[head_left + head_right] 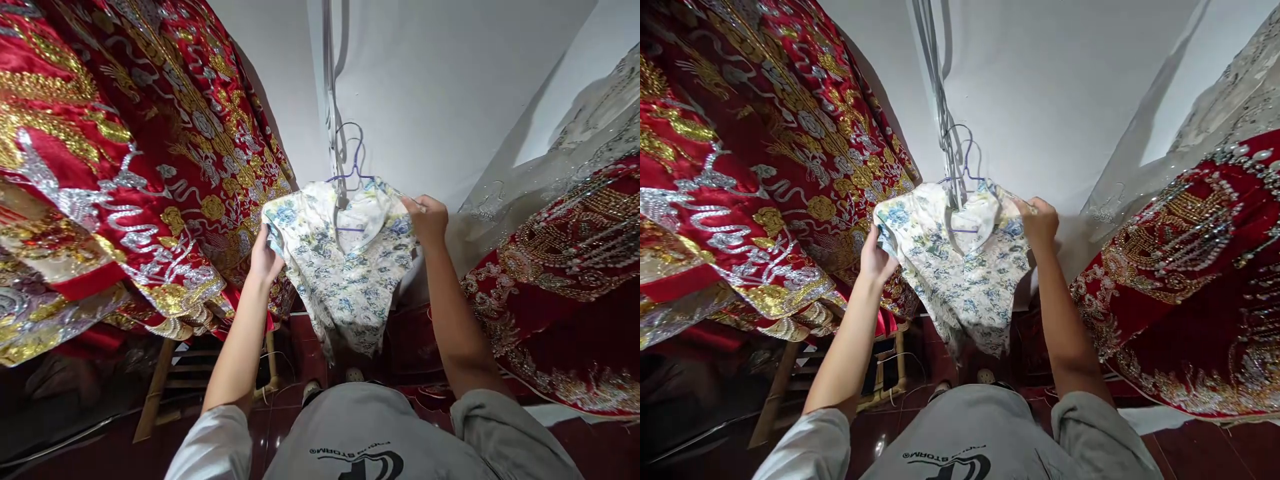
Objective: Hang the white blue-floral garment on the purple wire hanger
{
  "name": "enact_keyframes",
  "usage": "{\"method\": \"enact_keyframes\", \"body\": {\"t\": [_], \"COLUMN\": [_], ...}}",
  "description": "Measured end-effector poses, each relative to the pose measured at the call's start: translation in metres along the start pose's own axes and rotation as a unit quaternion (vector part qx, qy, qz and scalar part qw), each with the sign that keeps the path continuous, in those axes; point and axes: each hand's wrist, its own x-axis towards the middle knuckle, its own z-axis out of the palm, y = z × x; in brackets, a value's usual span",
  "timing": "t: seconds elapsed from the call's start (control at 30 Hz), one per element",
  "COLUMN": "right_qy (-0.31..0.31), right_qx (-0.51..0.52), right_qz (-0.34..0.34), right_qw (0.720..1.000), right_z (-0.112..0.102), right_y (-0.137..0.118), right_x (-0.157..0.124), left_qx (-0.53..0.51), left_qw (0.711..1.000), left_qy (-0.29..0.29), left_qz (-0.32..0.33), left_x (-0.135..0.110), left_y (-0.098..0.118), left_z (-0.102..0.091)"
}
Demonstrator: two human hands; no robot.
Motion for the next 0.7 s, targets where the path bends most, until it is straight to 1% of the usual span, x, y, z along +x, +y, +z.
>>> {"method": "enact_keyframes", "body": {"t": [0.07,0.13,0.17,0.23,0.27,0.33,0.37,0.4,0.43,0.47,0.5,0.53,0.57,0.6,0.63,0.7], "right_qy": [-0.017,-0.042,-0.053,-0.052,-0.028,0.059,0.105,0.127,0.107,0.041,-0.068,-0.169,-0.245,-0.301,-0.338,-0.375], "right_qx": [-0.006,-0.015,-0.016,-0.003,0.006,0.019,0.024,0.034,0.054,0.077,0.093,0.096,0.086,0.077,0.074,0.092], "right_qz": [-0.004,-0.009,-0.012,-0.024,-0.031,-0.041,-0.035,-0.023,-0.006,0.020,0.051,0.086,0.123,0.159,0.192,0.234], "right_qw": [1.000,0.999,0.998,0.998,0.999,0.997,0.994,0.991,0.993,0.996,0.992,0.977,0.958,0.937,0.919,0.893], "right_z": [0.008,0.012,0.013,0.013,0.013,0.019,0.025,0.033,0.043,0.055,0.068,0.081,0.094,0.106,0.116,0.128], "right_y": [-0.013,-0.014,-0.011,0.001,0.009,0.021,0.026,0.029,0.031,0.032,0.032,0.031,0.031,0.030,0.031,0.034], "right_x": [-0.001,-0.006,-0.011,-0.026,-0.037,-0.064,-0.081,-0.098,-0.115,-0.131,-0.144,-0.155,-0.162,-0.167,-0.169,-0.170], "left_qx": [0.026,0.054,0.069,0.119,0.152,0.207,0.218,0.215,0.202,0.186,0.170,0.155,0.143,0.134,0.129,0.144], "left_qw": [0.997,0.991,0.989,0.986,0.983,0.974,0.970,0.970,0.973,0.976,0.978,0.981,0.983,0.984,0.985,0.984], "left_qy": [0.064,0.115,0.126,0.117,0.101,0.070,0.065,0.066,0.074,0.083,0.089,0.091,0.088,0.082,0.076,0.081], "left_qz": [0.023,0.043,0.046,0.019,-0.008,-0.066,-0.084,-0.089,-0.086,-0.081,-0.078,-0.077,-0.079,-0.082,-0.083,-0.072], "left_x": [-0.005,-0.011,-0.014,-0.023,-0.029,-0.040,-0.045,-0.051,-0.056,-0.060,-0.064,-0.068,-0.070,-0.072,-0.074,-0.075], "left_y": [-0.011,-0.022,-0.027,-0.042,-0.052,-0.074,-0.086,-0.097,-0.107,-0.115,-0.120,-0.124,-0.125,-0.125,-0.123,-0.119], "left_z": [-0.009,-0.018,-0.022,-0.031,-0.035,-0.040,-0.041,-0.040,-0.039,-0.036,-0.033,-0.030,-0.028,-0.026,-0.026,-0.030]}}
